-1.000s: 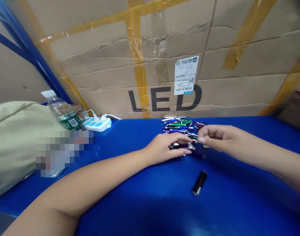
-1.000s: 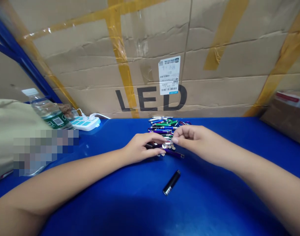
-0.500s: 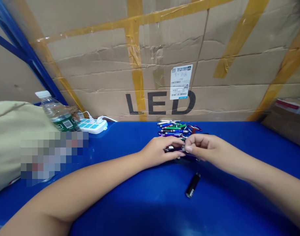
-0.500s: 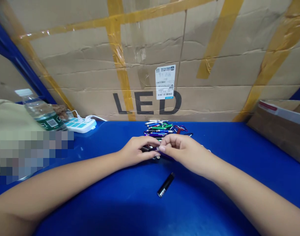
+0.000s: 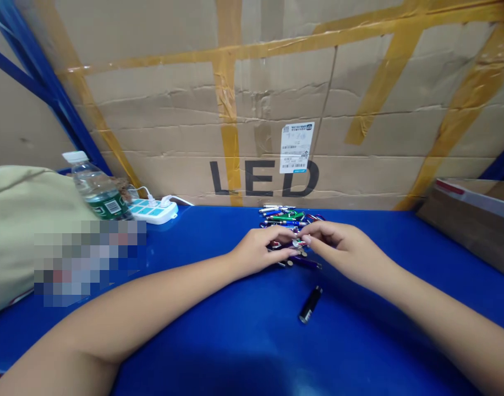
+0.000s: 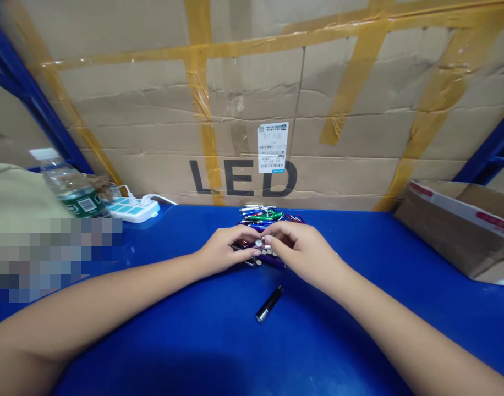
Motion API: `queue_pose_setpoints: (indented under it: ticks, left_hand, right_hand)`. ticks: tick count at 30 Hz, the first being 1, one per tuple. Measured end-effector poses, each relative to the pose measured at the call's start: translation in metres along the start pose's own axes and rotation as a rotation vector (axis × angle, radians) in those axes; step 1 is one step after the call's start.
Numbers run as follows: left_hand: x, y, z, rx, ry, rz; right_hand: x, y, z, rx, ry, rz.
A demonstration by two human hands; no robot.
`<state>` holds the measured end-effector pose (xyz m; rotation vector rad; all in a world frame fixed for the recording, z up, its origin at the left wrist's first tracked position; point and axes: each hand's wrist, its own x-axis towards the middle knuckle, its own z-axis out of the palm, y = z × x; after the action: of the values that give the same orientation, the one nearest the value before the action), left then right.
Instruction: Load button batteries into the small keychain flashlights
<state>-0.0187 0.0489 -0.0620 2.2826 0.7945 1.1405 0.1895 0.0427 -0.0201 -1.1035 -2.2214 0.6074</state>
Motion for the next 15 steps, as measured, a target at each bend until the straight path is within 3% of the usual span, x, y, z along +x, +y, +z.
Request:
queue_pose_setpoints:
  ticks: [4,6,9,15]
  left_hand:
    - [-0.001,-0.003,0.001,0.066,0.031,0.000]
    - [-0.001,-0.003,0.001,0.109,0.026,0.002]
    - [-0.002,-0.001,-0.001,0.111,0.017,-0.009]
    - [-0.002,0.000,-0.002,0.091,-0.025,-0.038]
  right_hand:
    - [0.005,0.028,-0.008,-0.448,-0.032,-0.155]
    - [0.009,0.045,-0.010,-0.575,-0.103,-0.122]
    - [0.013,0.063,-0.010,-0.574,-0.253,-0.083]
    - [0.017,0.065,-0.008,-0.529,-0.339,-0.020]
